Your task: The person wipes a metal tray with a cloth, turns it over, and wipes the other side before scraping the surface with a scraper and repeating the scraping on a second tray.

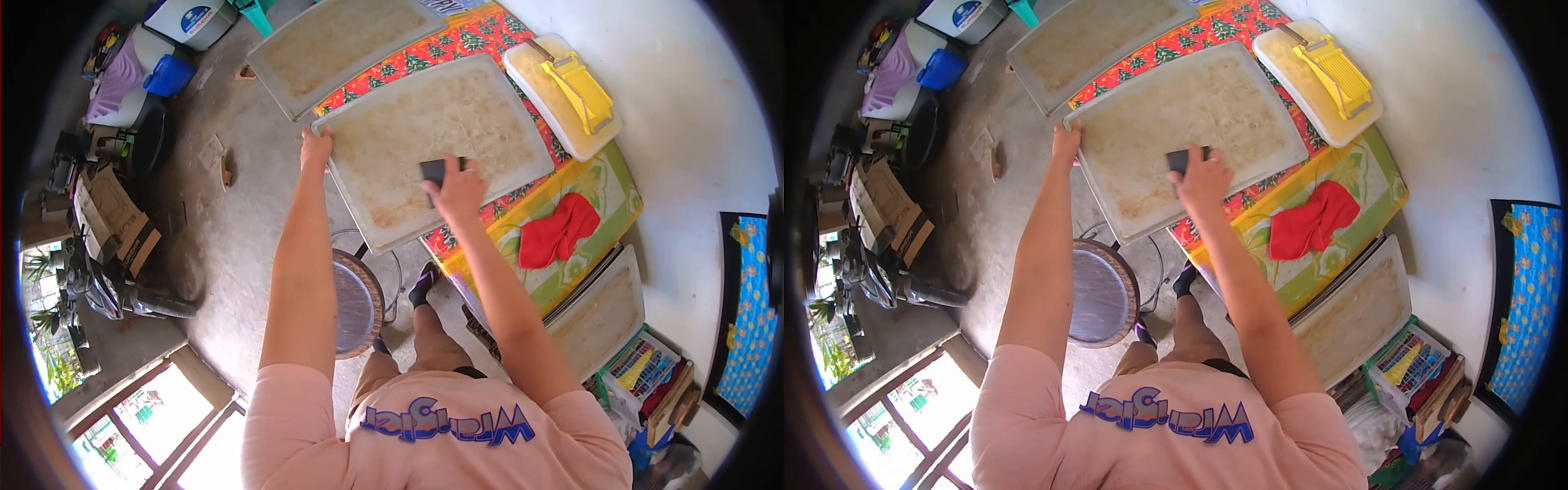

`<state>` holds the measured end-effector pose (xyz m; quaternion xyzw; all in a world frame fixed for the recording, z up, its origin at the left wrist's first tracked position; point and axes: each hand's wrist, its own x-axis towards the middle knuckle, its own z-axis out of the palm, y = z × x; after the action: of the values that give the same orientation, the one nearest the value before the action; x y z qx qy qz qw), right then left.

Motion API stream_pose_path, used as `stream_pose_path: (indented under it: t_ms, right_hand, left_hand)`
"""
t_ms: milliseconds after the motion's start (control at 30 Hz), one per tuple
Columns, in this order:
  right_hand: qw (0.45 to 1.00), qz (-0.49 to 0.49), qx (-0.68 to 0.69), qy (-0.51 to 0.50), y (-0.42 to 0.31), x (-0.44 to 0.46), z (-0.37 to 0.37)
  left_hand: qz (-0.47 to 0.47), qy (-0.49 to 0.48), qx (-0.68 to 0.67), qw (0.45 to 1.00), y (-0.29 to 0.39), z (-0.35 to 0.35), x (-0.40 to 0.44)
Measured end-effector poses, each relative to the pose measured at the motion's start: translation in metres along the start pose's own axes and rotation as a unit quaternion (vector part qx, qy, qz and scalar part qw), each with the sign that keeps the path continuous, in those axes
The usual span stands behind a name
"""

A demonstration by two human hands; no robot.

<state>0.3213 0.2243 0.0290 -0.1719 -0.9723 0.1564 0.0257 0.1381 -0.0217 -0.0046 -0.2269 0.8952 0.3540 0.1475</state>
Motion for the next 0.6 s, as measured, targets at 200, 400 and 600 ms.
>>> stream_pose_path:
  t_ms: [200, 400, 600]
  right_hand:
    - [0.992, 0.080, 0.079, -0.057, -0.040, -0.015, 0.022]
    - [0.980, 0.148, 0.078, -0.111, -0.049, -0.005, 0.018]
    - [0.981, 0.148, 0.086, -0.085, -0.037, 0.000, 0.037]
  left_hand:
    - [-0.039, -0.060, -0.081, 0.994, -0.009, -0.003, 0.004]
    - [0.278, -0.002, -0.018, 0.960, -0.040, -0.005, -0.011]
    - [0.419, -0.205, 0.201, 0.861, -0.058, -0.022, -0.018]
